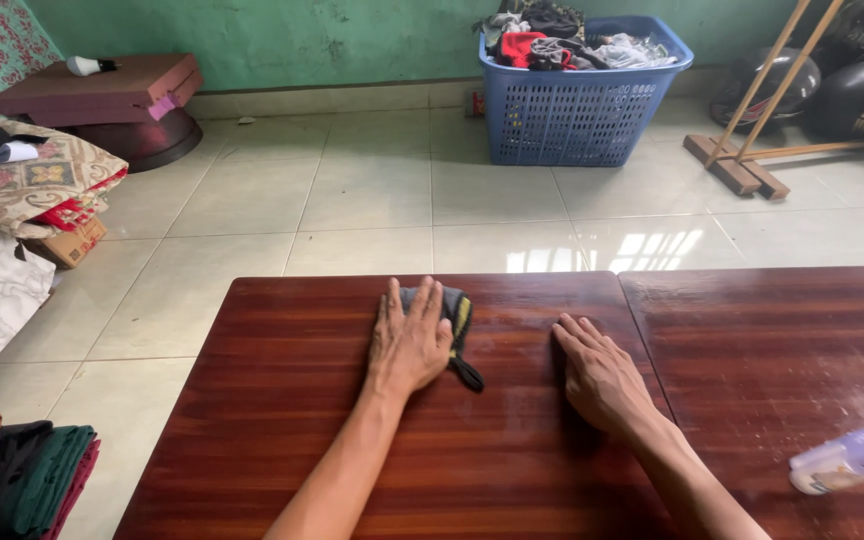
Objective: The person wipes a wooden table surface with a cloth. They spray cleaner onto the table and continue wiping the surface with the cloth in a repetitive motion.
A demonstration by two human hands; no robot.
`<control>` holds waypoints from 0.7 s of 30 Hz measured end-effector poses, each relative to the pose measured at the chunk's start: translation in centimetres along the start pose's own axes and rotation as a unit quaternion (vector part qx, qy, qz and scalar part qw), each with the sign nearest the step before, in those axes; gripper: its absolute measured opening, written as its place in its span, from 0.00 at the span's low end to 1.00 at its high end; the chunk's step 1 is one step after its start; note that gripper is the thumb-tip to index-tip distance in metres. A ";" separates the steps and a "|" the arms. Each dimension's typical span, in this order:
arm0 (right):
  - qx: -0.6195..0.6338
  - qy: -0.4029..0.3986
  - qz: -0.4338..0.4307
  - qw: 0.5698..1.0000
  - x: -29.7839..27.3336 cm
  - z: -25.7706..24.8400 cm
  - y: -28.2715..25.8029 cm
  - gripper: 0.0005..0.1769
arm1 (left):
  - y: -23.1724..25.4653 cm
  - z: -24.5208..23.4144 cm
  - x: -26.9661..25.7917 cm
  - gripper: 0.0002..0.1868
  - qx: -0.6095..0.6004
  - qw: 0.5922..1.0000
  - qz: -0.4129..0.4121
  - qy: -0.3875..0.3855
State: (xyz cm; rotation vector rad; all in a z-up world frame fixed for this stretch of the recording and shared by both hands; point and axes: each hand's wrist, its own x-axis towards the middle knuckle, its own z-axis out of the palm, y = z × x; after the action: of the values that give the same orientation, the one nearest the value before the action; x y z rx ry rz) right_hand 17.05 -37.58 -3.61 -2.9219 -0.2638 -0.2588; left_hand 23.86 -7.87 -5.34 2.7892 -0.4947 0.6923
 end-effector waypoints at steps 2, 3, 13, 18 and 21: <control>0.029 0.008 -0.002 1.000 -0.2 -0.8 -0.4 0.33 | 2.6 -0.4 -1.0 0.34 -0.015 0.999 0.032 0.001; 0.028 0.012 -0.004 1.000 0.1 -0.4 0.3 0.33 | 4.0 -0.8 -1.5 0.34 -0.014 0.999 0.032 0.005; 0.104 0.111 -0.127 0.980 -0.3 0.8 -5.0 0.35 | 5.0 -8.0 -4.9 0.30 -0.270 0.957 0.093 0.042; 0.018 -0.008 -0.114 0.993 -2.5 -1.9 -11.9 0.34 | -9.5 -10.7 -7.6 0.23 -0.110 0.991 -0.011 0.073; -0.018 -0.039 -0.100 0.994 -2.1 -1.6 -13.3 0.34 | -20.4 -9.6 -12.2 0.24 0.008 0.981 -0.194 0.010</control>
State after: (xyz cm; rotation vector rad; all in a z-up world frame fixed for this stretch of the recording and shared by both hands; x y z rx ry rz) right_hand 12.15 -25.39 -0.06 -2.9470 -0.5709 -0.1802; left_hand 17.39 16.93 -5.70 2.7680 0.0641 0.6337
